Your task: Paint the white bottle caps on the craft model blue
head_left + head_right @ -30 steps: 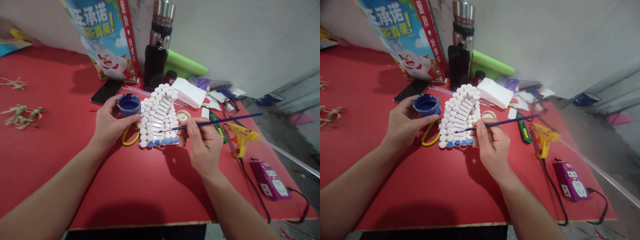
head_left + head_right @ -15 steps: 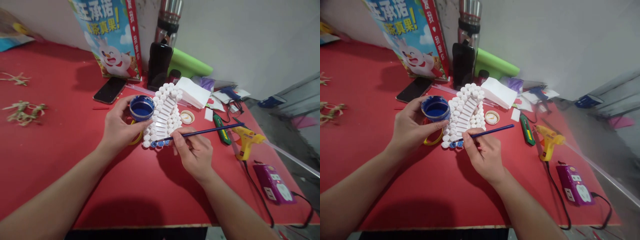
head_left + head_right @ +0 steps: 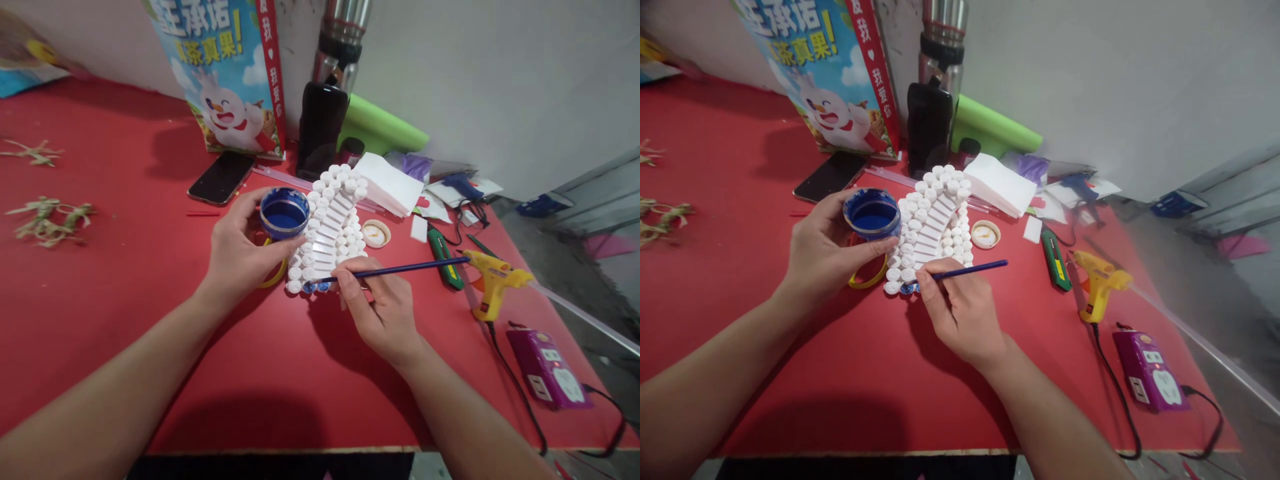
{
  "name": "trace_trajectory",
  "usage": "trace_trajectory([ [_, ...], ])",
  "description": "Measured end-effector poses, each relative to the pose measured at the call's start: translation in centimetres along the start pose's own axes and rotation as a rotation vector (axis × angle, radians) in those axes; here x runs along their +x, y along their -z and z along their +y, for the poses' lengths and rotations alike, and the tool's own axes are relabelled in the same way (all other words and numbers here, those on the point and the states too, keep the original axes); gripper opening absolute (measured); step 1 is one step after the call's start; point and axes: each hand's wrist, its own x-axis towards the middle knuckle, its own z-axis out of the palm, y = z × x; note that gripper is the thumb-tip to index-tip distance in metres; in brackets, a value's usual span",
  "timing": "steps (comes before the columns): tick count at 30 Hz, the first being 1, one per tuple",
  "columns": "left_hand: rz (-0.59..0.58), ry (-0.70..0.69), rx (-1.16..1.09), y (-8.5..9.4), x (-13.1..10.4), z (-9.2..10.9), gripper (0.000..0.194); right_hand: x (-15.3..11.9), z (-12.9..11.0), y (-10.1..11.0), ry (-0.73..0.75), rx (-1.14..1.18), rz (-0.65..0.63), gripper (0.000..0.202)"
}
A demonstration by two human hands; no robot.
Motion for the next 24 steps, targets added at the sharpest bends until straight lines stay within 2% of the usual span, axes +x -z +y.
trace_trajectory([
  [11, 0.018, -0.068, -0.049, -0.1, 0.1, -1.0, 0.068, 0.0, 0.0, 0.2, -0.011, 0.007, 0.014, 0.014],
  [14, 0.022, -0.052, -0.070, -0.1, 0.2, -0.8, 0.073, 0.0, -0.1, 0.2, -0.018, -0.002, 0.037, 0.015],
  [17, 0.010, -0.013, -0.076, -0.1, 0.2, -0.4, 0.071, -0.1, -0.2, 0.1, -0.024, 0.038, 0.038, 0.016],
  [19, 0.008, 0.016, -0.076, 0.0, 0.2, -0.2, 0.070, 0.0, -0.2, 0.3, -0.092, 0.104, 0.046, 0.016],
  [21, 0.014, 0.046, -0.088, 0.1, 0.2, 0.0, 0.072, 0.2, 0.2, 0.7, -0.233, 0.218, 0.115, 0.017],
  [24, 0.036, 0.088, -0.105, 0.2, 0.2, 0.2, 0.072, 1.0, 1.5, 1.7, -0.397, 0.430, 0.371, 0.019],
])
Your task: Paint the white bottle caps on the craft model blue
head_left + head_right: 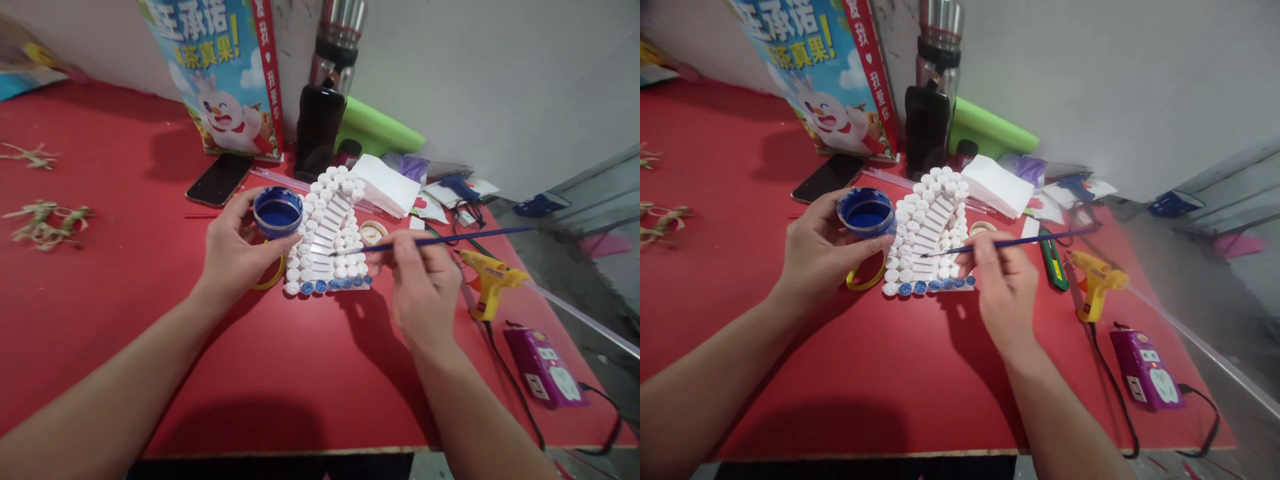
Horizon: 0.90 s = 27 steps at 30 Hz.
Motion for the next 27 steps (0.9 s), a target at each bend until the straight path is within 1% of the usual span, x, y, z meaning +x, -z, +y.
trace_trajectory([
  [2, 0.015, 0.018, -0.007, -0.1, 0.0, 0.2, 0.070, 1.2, 0.6, 0.7, -0.035, 0.124, 0.135, 0.022],
  [4, 0.021, 0.036, -0.026, -0.2, -0.1, 0.5, 0.067, 2.1, 1.2, 1.2, -0.115, 0.211, 0.200, 0.027],
  [5, 0.021, 0.049, -0.039, -0.2, -0.1, 0.6, 0.065, 2.4, 1.5, 1.4, -0.177, 0.231, 0.210, 0.030],
  [8, 0.022, 0.071, -0.049, -0.3, -0.1, 0.8, 0.064, 2.7, 2.1, 1.6, -0.319, 0.244, 0.223, 0.032],
  [12, 0.006, 0.093, -0.017, -0.2, -0.1, 0.6, 0.066, 2.5, 2.4, 1.3, -0.390, 0.244, 0.222, 0.034],
  [17, -0.030, 0.169, -0.093, -0.2, 0.0, 0.4, 0.064, 2.6, 2.6, 0.8, -0.476, 0.284, 0.234, 0.035],
  [24, -0.045, 0.286, -0.248, -0.7, -0.4, 0.6, 0.059, 2.5, 2.6, 0.7, -0.531, 0.318, 0.229, 0.038],
  [27, -0.041, 0.299, -0.265, -0.8, -0.4, 0.6, 0.057, 2.6, 2.6, 0.7, -0.532, 0.315, 0.240, 0.039],
])
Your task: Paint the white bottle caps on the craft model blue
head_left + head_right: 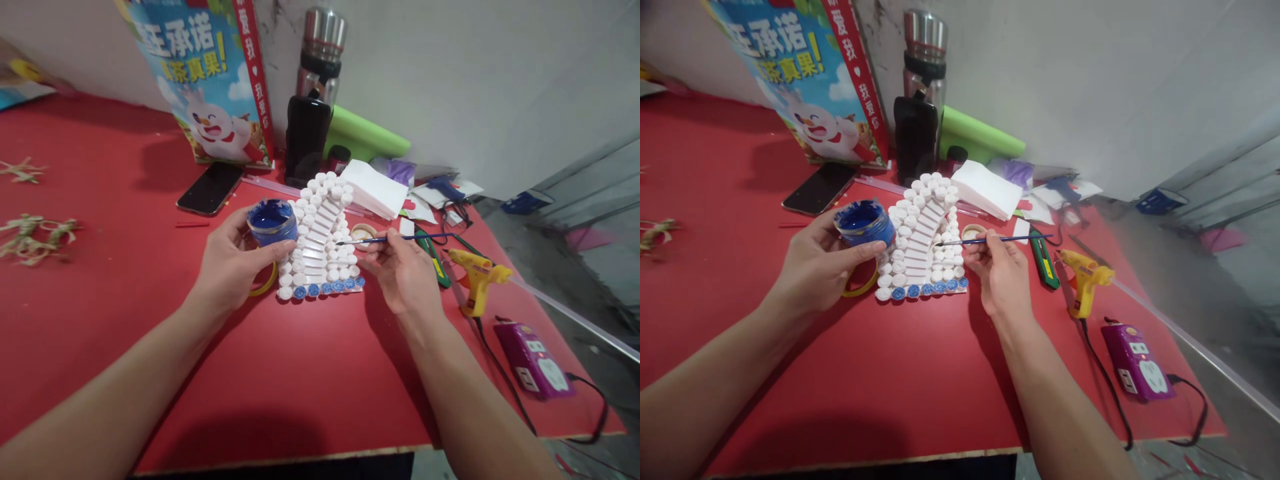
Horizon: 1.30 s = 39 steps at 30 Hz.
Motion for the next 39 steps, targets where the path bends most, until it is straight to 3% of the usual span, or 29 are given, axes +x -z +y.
trace_trajectory([
  [7, 0.026, -0.010, -0.069, -0.2, 0.1, -0.1, 0.058, 0.5, 0.2, 0.5, 0.012, -0.013, -0.004, 0.039],
  [16, 0.038, -0.009, -0.077, -0.7, -0.2, 2.1, 0.056, 0.7, 0.2, 0.8, -0.012, -0.017, -0.037, 0.033],
  [25, 0.170, 0.016, -0.080, -0.6, 0.0, 4.4, 0.052, -0.2, 1.5, 0.0, -0.072, 0.014, -0.140, 0.032],
  [32, 0.204, -0.038, 0.004, 0.3, 0.5, 4.1, 0.053, -0.3, 2.0, -0.4, -0.059, 0.032, -0.164, 0.030],
  [39, 0.252, -0.084, -0.068, 1.2, 1.7, 3.2, 0.057, 0.1, 2.0, -0.1, -0.027, 0.022, -0.158, 0.035],
])
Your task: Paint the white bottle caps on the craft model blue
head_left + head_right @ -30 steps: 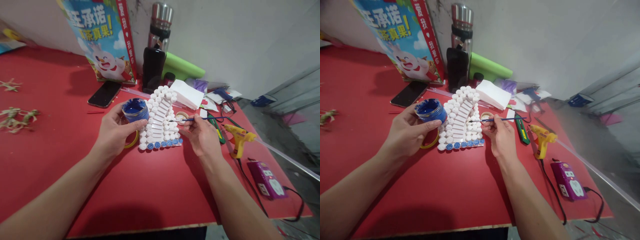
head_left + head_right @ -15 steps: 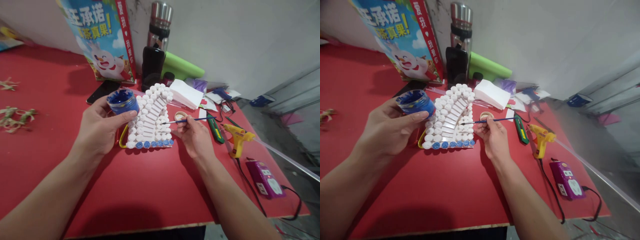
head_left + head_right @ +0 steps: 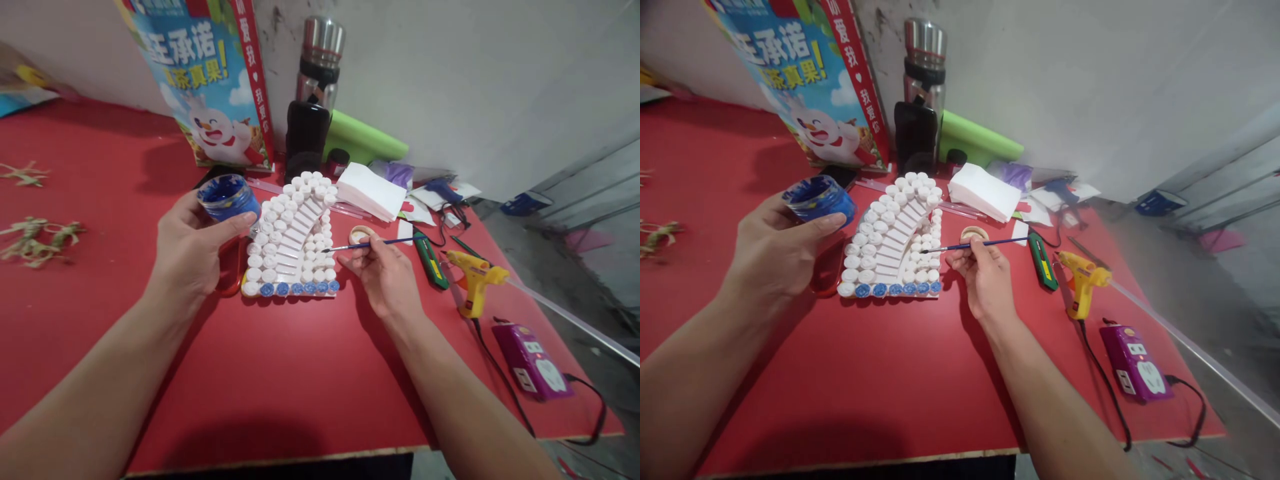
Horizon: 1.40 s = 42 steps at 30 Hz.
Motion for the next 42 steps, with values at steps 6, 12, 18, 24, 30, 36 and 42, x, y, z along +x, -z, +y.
trace_trajectory([
  [6, -0.020, 0.035, -0.031, 0.2, 0.6, -1.1, 0.054, -0.2, -0.1, -0.4, -0.010, 0.037, 0.025, 0.037],
  [12, -0.044, 0.035, -0.060, 0.1, 0.5, -1.6, 0.058, 0.2, 0.0, 0.0, -0.006, 0.012, 0.005, 0.035],
  [18, -0.091, 0.113, -0.163, -0.7, -0.3, -1.6, 0.057, 0.4, -0.1, 0.2, 0.000, 0.005, 0.023, 0.032],
  [24, -0.122, 0.094, -0.135, -1.0, -1.2, -2.0, 0.051, 0.2, -0.4, 0.3, -0.029, 0.031, 0.074, 0.032],
  [30, -0.047, 0.057, -0.204, -1.0, -1.4, -2.2, 0.053, 0.2, -0.5, 0.2, -0.035, 0.043, 0.083, 0.030],
  [36, -0.019, 0.021, -0.167, -1.1, -1.6, -2.9, 0.057, 0.1, -0.9, 0.1, -0.041, -0.002, 0.069, 0.035],
  [42, -0.074, -0.103, 0.019, -0.2, -1.2, -3.6, 0.063, -0.1, -1.2, -0.1, 0.007, -0.017, 0.081, 0.033],
])
